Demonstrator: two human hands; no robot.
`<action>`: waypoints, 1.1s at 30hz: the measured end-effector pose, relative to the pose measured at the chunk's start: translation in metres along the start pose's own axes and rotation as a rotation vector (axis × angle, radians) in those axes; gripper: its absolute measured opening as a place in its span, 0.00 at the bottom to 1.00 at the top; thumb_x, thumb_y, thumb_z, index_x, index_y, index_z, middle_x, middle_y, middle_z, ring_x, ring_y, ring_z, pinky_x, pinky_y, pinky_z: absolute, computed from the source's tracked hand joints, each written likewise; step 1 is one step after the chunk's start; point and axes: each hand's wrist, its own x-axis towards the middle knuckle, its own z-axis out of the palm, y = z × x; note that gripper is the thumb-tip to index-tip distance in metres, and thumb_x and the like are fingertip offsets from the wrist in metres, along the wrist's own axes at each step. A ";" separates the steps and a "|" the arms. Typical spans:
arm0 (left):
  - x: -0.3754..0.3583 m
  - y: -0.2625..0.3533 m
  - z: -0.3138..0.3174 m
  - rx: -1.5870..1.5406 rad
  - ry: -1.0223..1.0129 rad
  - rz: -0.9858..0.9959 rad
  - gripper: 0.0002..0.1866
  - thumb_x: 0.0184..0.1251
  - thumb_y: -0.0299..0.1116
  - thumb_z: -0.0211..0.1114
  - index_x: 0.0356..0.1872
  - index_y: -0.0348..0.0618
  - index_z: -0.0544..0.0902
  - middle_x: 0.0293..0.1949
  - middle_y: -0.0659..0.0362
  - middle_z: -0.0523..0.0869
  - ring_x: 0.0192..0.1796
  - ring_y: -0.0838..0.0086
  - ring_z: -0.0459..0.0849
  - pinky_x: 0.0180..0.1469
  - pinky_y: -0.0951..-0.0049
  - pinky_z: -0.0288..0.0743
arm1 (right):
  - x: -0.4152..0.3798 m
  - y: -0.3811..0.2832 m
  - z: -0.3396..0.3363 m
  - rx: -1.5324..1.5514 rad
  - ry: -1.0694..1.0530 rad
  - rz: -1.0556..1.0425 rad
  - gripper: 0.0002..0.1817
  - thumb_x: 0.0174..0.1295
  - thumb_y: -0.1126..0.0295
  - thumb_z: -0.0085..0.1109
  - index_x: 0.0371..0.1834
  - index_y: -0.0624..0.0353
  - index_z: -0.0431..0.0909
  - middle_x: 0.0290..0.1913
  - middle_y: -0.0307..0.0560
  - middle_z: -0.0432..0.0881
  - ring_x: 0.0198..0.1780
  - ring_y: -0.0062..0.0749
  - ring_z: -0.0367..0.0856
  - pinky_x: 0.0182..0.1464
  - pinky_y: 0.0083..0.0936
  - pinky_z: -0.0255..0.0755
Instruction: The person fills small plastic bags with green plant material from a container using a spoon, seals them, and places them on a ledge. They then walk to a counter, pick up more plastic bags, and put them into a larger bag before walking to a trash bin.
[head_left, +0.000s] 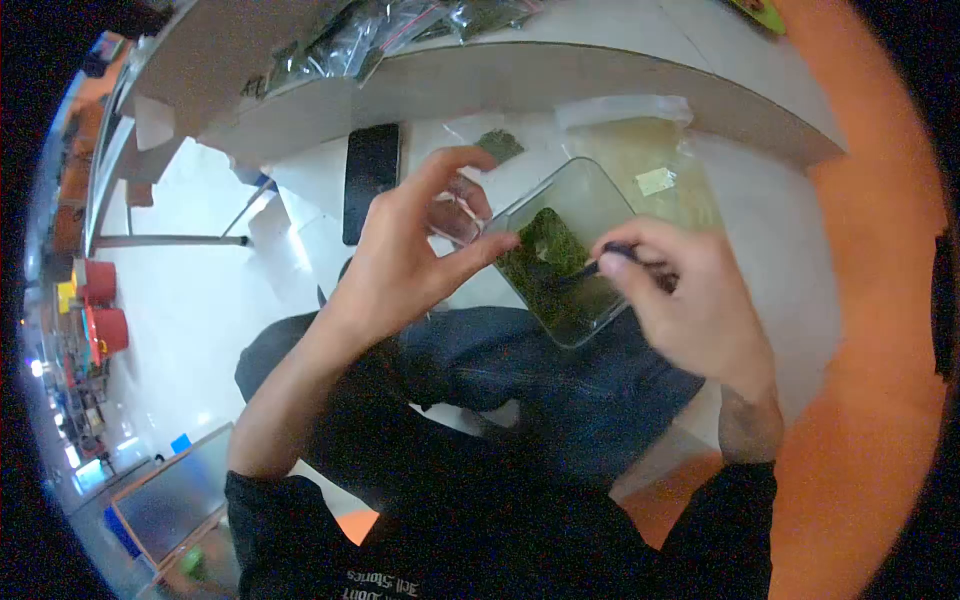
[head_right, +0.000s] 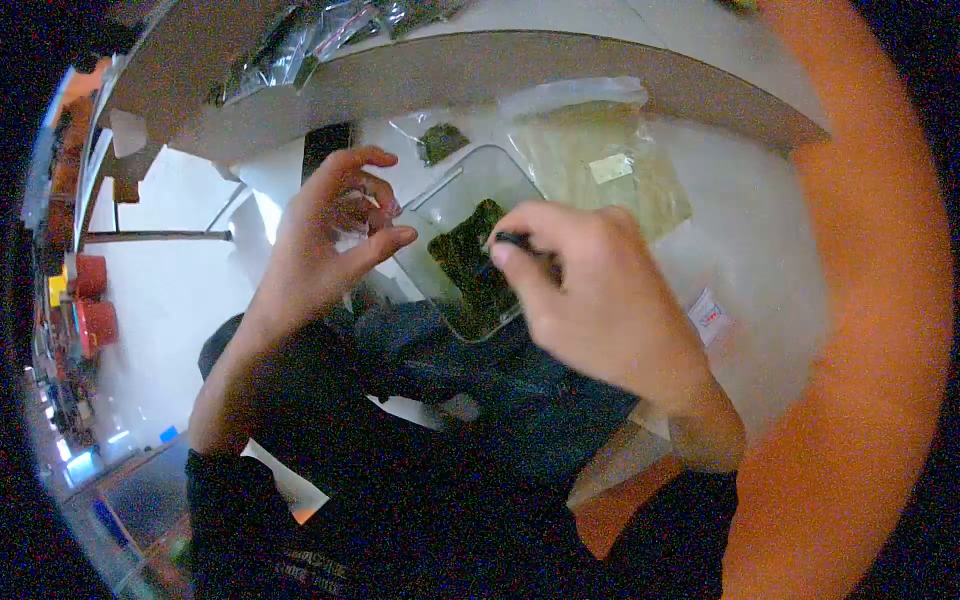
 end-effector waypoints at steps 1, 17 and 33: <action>-0.002 0.000 -0.001 0.003 0.013 0.009 0.27 0.52 0.20 0.68 0.54 0.41 0.69 0.33 0.63 0.75 0.34 0.82 0.74 0.37 0.82 0.69 | 0.000 0.000 -0.002 0.076 0.013 0.049 0.07 0.59 0.71 0.57 0.36 0.63 0.78 0.24 0.51 0.80 0.21 0.32 0.77 0.26 0.29 0.70; -0.021 0.006 -0.026 0.164 0.191 0.395 0.18 0.45 0.24 0.65 0.39 0.36 0.71 0.35 0.50 0.81 0.37 0.58 0.82 0.41 0.65 0.74 | -0.016 0.021 -0.028 0.639 0.279 0.245 0.11 0.64 0.69 0.52 0.41 0.68 0.73 0.31 0.54 0.81 0.29 0.34 0.84 0.32 0.24 0.79; -0.029 0.003 -0.034 0.155 0.087 0.436 0.29 0.48 0.27 0.72 0.53 0.42 0.71 0.33 0.56 0.78 0.35 0.70 0.79 0.39 0.71 0.74 | -0.039 0.069 -0.044 1.024 0.516 0.174 0.08 0.64 0.69 0.49 0.40 0.63 0.71 0.31 0.53 0.79 0.34 0.42 0.83 0.40 0.34 0.80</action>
